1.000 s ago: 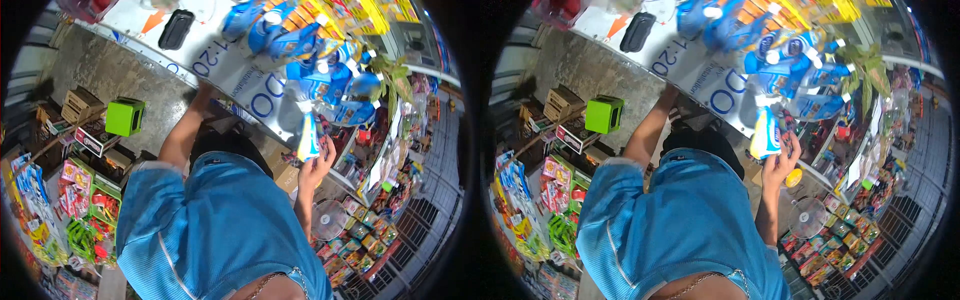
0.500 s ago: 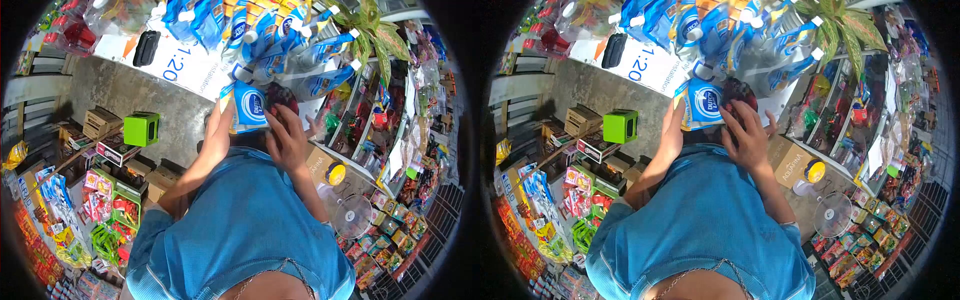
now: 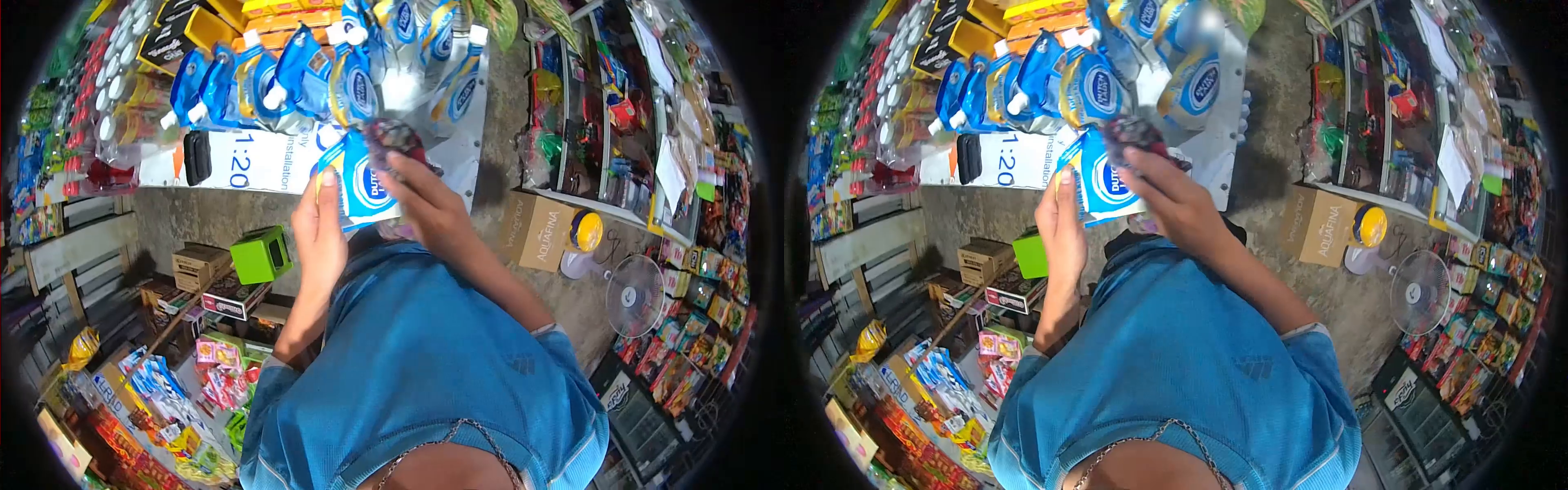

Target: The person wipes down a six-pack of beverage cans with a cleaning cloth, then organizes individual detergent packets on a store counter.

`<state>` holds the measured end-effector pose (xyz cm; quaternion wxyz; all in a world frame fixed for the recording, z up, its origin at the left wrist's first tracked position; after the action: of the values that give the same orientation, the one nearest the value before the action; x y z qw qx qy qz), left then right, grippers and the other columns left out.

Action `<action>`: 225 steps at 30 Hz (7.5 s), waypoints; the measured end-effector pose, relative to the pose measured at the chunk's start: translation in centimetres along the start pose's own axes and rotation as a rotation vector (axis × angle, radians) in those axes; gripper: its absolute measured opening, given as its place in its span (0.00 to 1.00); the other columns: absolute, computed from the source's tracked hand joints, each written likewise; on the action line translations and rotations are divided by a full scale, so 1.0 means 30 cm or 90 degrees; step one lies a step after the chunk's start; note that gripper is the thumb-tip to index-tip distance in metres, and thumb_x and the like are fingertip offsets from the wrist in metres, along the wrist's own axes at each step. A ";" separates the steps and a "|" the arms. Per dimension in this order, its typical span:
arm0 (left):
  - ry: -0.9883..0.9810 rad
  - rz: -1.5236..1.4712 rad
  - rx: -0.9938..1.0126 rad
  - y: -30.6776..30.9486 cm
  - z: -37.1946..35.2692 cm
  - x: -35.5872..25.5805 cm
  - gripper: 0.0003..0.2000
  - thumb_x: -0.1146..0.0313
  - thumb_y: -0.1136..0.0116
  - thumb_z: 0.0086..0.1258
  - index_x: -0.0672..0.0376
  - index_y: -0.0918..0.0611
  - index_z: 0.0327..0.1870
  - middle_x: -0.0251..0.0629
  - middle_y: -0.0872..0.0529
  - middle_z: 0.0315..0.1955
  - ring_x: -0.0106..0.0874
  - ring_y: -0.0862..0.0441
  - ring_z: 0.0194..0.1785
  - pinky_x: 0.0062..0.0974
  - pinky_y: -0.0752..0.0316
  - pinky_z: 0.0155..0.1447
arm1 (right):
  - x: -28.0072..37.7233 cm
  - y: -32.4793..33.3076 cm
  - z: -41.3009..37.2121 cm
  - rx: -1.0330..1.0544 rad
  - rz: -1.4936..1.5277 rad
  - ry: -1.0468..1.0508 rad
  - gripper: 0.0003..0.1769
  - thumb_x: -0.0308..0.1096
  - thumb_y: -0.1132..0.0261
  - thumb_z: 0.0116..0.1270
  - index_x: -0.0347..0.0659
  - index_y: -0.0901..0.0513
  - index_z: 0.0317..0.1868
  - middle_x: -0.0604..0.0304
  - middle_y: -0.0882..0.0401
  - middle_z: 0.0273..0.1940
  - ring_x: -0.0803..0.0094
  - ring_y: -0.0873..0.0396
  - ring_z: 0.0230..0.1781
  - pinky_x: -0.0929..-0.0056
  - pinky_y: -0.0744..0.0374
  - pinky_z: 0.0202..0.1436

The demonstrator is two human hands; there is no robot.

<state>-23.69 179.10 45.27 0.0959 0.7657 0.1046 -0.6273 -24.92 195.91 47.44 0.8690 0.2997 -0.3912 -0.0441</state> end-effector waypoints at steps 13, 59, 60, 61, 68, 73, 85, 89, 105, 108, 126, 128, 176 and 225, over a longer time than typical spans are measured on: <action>-0.405 0.467 0.394 -0.103 -0.040 -0.383 0.16 0.73 0.39 0.72 0.64 0.12 0.59 0.44 0.09 0.57 0.45 0.13 0.59 0.40 0.21 0.67 | -0.167 0.140 -0.061 -0.156 0.398 -0.432 0.21 0.25 0.39 0.79 0.36 0.19 0.69 0.54 0.16 0.66 0.69 0.17 0.62 0.71 0.20 0.62; -0.576 0.548 0.237 -0.504 -0.087 -0.453 0.12 0.76 0.31 0.58 0.59 0.16 0.44 0.40 0.19 0.38 0.43 0.19 0.42 0.40 0.21 0.47 | -0.125 0.608 -0.177 -0.283 -0.076 -0.285 0.22 0.12 0.41 0.68 0.40 0.08 0.54 0.49 0.15 0.63 0.64 0.14 0.57 0.71 0.18 0.59; -0.551 0.508 0.240 -0.505 -0.073 -0.457 0.13 0.76 0.31 0.58 0.59 0.16 0.45 0.41 0.18 0.40 0.44 0.18 0.44 0.40 0.21 0.48 | -0.127 0.615 -0.184 -0.286 -0.077 -0.295 0.22 0.12 0.41 0.69 0.39 0.08 0.54 0.49 0.15 0.63 0.64 0.15 0.58 0.71 0.19 0.59; -0.564 0.525 0.239 -0.502 -0.066 -0.457 0.14 0.76 0.32 0.58 0.61 0.15 0.47 0.41 0.15 0.43 0.44 0.16 0.46 0.37 0.20 0.50 | -0.124 0.620 -0.189 -0.287 -0.078 -0.295 0.22 0.12 0.41 0.69 0.39 0.08 0.54 0.49 0.15 0.63 0.64 0.15 0.58 0.71 0.19 0.59; -0.581 0.512 0.132 -0.417 0.063 -0.644 0.12 0.68 0.32 0.66 0.61 0.14 0.48 0.42 0.12 0.40 0.39 0.14 0.42 0.35 0.19 0.50 | -0.143 0.634 -0.185 -0.308 -0.005 -0.297 0.21 0.13 0.41 0.71 0.41 0.08 0.54 0.49 0.15 0.63 0.64 0.16 0.61 0.69 0.20 0.63; -0.538 0.811 0.061 -0.520 0.334 -0.659 0.17 0.54 0.31 0.70 0.61 0.11 0.43 0.52 0.10 0.37 0.46 0.10 0.40 0.41 0.18 0.46 | -0.070 0.646 -0.136 -0.272 -0.071 -0.227 0.21 0.12 0.41 0.70 0.40 0.08 0.53 0.49 0.15 0.63 0.62 0.16 0.61 0.68 0.20 0.64; -0.654 0.705 0.103 -0.542 0.373 -0.585 0.13 0.59 0.35 0.75 0.62 0.11 0.42 0.52 0.10 0.33 0.53 0.12 0.37 0.47 0.19 0.44 | -0.014 0.544 -0.031 -0.040 0.125 -0.344 0.29 0.37 0.22 0.65 0.47 0.15 0.67 0.56 0.13 0.47 0.66 0.13 0.47 0.70 0.17 0.48; -0.714 0.684 0.026 -0.506 0.206 -0.772 0.09 0.67 0.35 0.77 0.64 0.12 0.44 0.50 0.10 0.35 0.42 0.10 0.38 0.36 0.18 0.44 | -0.006 0.458 0.047 0.044 0.006 -0.250 0.26 0.39 0.17 0.58 0.46 0.11 0.58 0.56 0.14 0.44 0.66 0.18 0.33 0.69 0.18 0.42; -0.655 0.466 -0.185 0.033 -0.233 -0.933 0.02 0.79 0.33 0.73 0.68 0.15 0.40 0.35 0.15 0.34 0.24 0.23 0.36 0.23 0.29 0.43 | -0.057 0.505 0.391 0.144 -0.197 -0.070 0.29 0.34 0.24 0.67 0.57 0.15 0.69 0.57 0.22 0.31 0.66 0.23 0.29 0.66 0.23 0.36; -0.584 0.498 -0.137 0.088 -0.218 -0.814 0.02 0.79 0.33 0.73 0.67 0.15 0.38 0.39 0.15 0.34 0.29 0.21 0.35 0.26 0.27 0.41 | -0.117 0.410 0.450 0.195 -0.240 0.071 0.21 0.33 0.26 0.67 0.53 0.14 0.60 0.50 0.16 0.36 0.49 0.15 0.38 0.54 0.19 0.41; -0.486 0.516 -0.070 0.138 -0.120 -0.537 0.02 0.76 0.32 0.72 0.64 0.14 0.39 0.41 0.15 0.33 0.36 0.19 0.34 0.32 0.24 0.41 | 0.047 0.467 0.455 0.259 -0.143 -0.154 0.25 0.38 0.30 0.72 0.48 0.18 0.68 0.52 0.13 0.38 0.50 0.14 0.38 0.55 0.17 0.46; -0.447 0.497 -0.052 0.130 -0.107 -0.524 0.02 0.76 0.32 0.72 0.64 0.13 0.39 0.41 0.14 0.33 0.37 0.18 0.35 0.32 0.24 0.42 | 0.197 0.436 0.391 0.270 -0.204 0.052 0.19 0.35 0.27 0.67 0.47 0.13 0.59 0.56 0.13 0.40 0.56 0.13 0.40 0.59 0.16 0.44; -0.317 0.360 0.016 -0.160 -0.034 -0.304 0.08 0.68 0.44 0.85 0.65 0.21 0.46 0.42 0.16 0.43 0.28 0.20 0.44 0.26 0.24 0.49 | 0.019 0.136 0.042 -0.177 0.091 -0.134 0.31 0.19 0.40 0.74 0.43 0.26 0.77 0.43 0.33 0.78 0.42 0.24 0.71 0.54 0.20 0.69; -0.545 0.592 0.161 -0.243 -0.035 -0.446 0.10 0.77 0.32 0.48 0.52 0.08 0.32 0.39 0.15 0.52 0.46 0.22 0.66 0.46 0.30 0.72 | -0.076 0.106 -0.010 0.008 0.036 -0.174 0.41 0.14 0.39 0.65 0.46 0.30 0.80 0.47 0.38 0.81 0.43 0.24 0.71 0.52 0.18 0.68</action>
<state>-27.30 185.84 58.49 0.3003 0.4184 -0.3605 -0.7777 -26.79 199.35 47.57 0.8066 0.2853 -0.5145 -0.0570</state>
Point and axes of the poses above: each hand's wrist, its own z-axis towards the middle knuckle, its own y-axis out of the back of the hand, x = y × z, the point moved 10 cm from there along z, towards the middle knuckle
